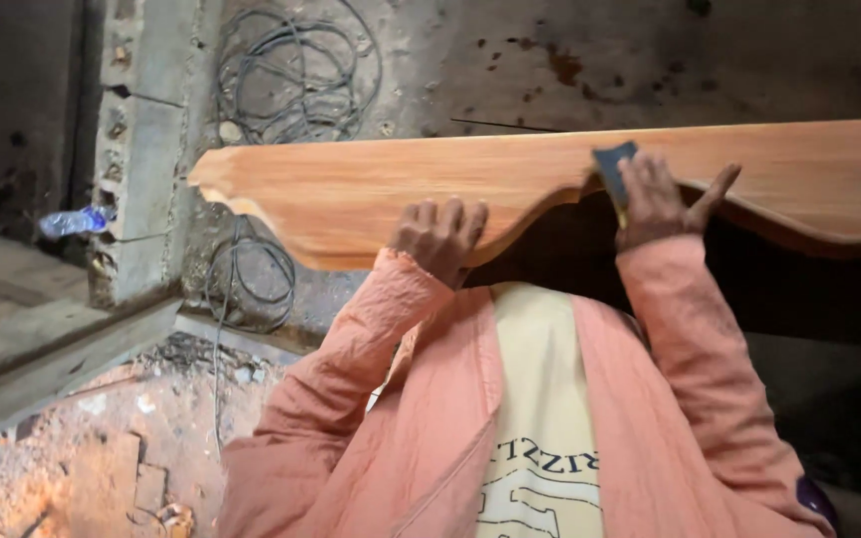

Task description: The person sands a long, curved wooden board using a sanding block. They hold the board with one hand and rub the sanding block along the edges and flat surfaces to smooth the wood.

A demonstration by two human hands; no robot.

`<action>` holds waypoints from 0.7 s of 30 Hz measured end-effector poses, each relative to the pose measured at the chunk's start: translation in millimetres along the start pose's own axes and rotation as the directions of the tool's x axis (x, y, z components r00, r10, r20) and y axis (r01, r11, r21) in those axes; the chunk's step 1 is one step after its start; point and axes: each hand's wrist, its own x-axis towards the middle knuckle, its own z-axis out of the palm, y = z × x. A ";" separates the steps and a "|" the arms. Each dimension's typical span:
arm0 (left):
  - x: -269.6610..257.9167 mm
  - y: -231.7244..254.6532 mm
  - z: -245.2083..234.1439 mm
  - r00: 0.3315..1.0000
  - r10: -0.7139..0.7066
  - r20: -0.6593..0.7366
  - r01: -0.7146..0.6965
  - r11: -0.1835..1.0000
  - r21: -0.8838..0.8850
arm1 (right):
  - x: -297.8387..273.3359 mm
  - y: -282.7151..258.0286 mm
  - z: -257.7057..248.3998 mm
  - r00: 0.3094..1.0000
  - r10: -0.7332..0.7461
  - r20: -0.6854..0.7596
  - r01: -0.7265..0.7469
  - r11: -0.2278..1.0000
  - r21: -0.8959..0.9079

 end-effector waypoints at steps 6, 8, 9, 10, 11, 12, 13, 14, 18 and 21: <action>0.8 -5.2 -5.5 1.000 0.022 0.002 -0.022 1.000 0.016 | 5.9 12.6 41.4 0.996 0.027 -0.083 -0.027 1.000 0.011; 7.1 -8.1 -10.7 0.999 0.035 0.011 -0.036 0.999 0.020 | 3.6 6.0 11.7 0.998 0.014 -0.068 -0.012 0.999 0.029; 8.9 -9.7 -13.5 0.999 0.042 0.017 -0.043 0.998 0.037 | 2.1 1.1 -2.4 0.998 -0.007 -0.064 0.011 0.998 0.056; 10.1 -11.6 -14.9 0.999 0.047 0.025 -0.048 0.998 0.029 | 6.5 -2.8 -3.3 0.998 0.000 -0.055 0.003 0.998 0.056; 11.5 -12.7 -17.4 0.998 0.050 0.041 -0.051 0.999 0.020 | 10.8 -6.3 -5.4 0.997 -0.022 -0.073 0.023 1.000 0.011; 17.1 -15.7 -19.0 0.997 0.057 0.048 -0.058 0.998 0.014 | 19.2 -7.4 -6.7 0.994 -0.045 -0.100 0.041 0.998 -0.039; 16.1 -17.6 -15.1 0.997 0.066 0.046 -0.067 0.998 0.011 | 22.0 -6.3 11.7 0.994 -0.037 -0.100 0.032 0.998 -0.045; 16.4 -19.8 -10.8 0.995 0.049 0.089 -0.048 0.999 -0.015 | 26.2 -3.8 30.2 0.994 0.001 -0.105 -0.006 0.999 -0.051; 30.2 -28.5 -28.6 0.976 0.047 0.212 -0.034 0.997 -0.064 | 47.1 -12.6 24.5 0.986 0.061 -0.154 -0.041 0.990 0.133; 40.8 -30.0 -42.1 0.965 0.030 0.262 -0.007 0.996 -0.088 | 45.4 -35.6 -21.6 0.993 0.072 -0.094 -0.062 0.993 0.101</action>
